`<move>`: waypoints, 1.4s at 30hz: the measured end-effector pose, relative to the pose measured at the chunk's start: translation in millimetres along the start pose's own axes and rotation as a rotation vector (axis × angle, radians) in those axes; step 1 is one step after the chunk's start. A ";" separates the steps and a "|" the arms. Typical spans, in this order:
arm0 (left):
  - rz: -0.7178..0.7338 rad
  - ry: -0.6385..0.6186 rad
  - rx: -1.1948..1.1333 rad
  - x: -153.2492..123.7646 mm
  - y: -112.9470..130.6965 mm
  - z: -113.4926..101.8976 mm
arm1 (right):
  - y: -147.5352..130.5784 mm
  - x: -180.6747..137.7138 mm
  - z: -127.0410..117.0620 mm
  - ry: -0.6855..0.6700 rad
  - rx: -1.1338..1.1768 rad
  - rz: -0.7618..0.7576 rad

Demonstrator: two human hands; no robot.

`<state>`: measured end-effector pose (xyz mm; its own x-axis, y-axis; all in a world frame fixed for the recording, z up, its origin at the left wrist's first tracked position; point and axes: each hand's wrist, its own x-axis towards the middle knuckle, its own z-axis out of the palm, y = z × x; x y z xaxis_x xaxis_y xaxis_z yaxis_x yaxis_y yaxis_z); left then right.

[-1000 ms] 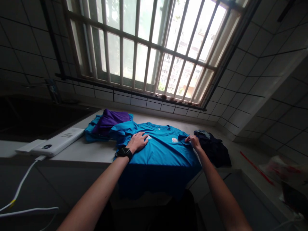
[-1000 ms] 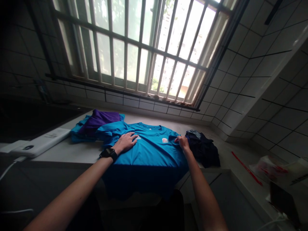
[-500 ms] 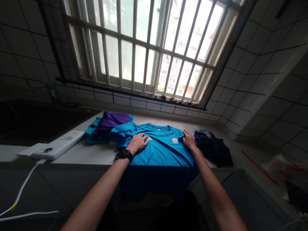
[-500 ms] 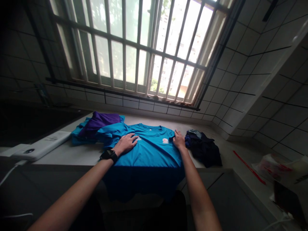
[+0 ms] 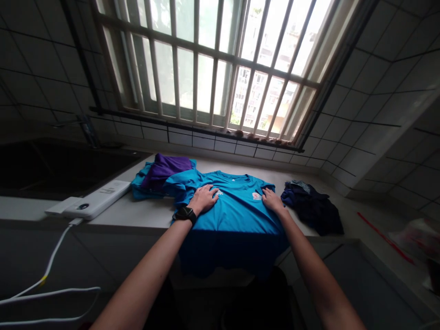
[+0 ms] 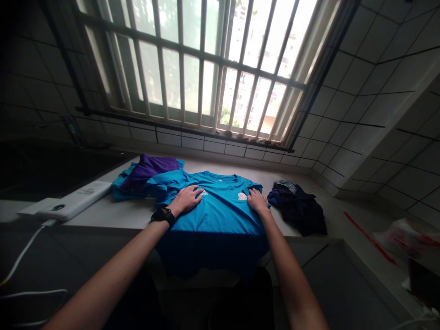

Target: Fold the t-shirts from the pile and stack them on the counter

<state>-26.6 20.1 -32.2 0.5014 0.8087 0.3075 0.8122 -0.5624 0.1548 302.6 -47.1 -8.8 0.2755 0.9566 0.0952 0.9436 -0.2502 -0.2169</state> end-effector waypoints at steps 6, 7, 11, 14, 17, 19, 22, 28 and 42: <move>-0.012 -0.014 0.013 -3.3 3.5 -5.6 | -12.4 3.8 -8.6 -0.067 -0.134 0.153; -0.016 -0.023 0.019 -4.0 4.4 -7.1 | -15.3 3.5 -9.5 -0.061 -0.147 0.176; -0.026 -0.046 0.025 -5.5 7.4 -11.4 | -24.2 -2.3 -5.3 -0.088 -0.152 0.149; -0.035 -0.042 0.025 -5.9 8.5 -12.6 | -25.0 -7.6 0.5 -0.157 -0.135 0.159; -0.037 -0.045 0.039 -6.5 9.2 -13.4 | -23.9 -9.3 1.6 -0.146 -0.107 0.195; -0.029 -0.051 0.046 -6.8 9.7 -14.3 | -24.2 -8.5 0.0 -0.127 -0.083 0.227; -0.019 -0.054 0.052 -6.7 10.5 -16.4 | -25.9 -6.6 -1.5 -0.088 -0.066 0.291; -0.026 -0.065 0.061 -9.4 12.7 -22.5 | -24.1 -6.5 5.3 0.002 -0.049 0.297; -0.561 0.369 0.075 -29.8 -20.2 -110.7 | -18.5 -4.2 16.6 0.072 0.015 0.258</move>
<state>-90.9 -11.8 59.5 -0.1257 0.8555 0.5023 0.9452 -0.0505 0.3224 280.9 -44.1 -21.3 0.5191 0.8484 0.1034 0.8380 -0.4814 -0.2569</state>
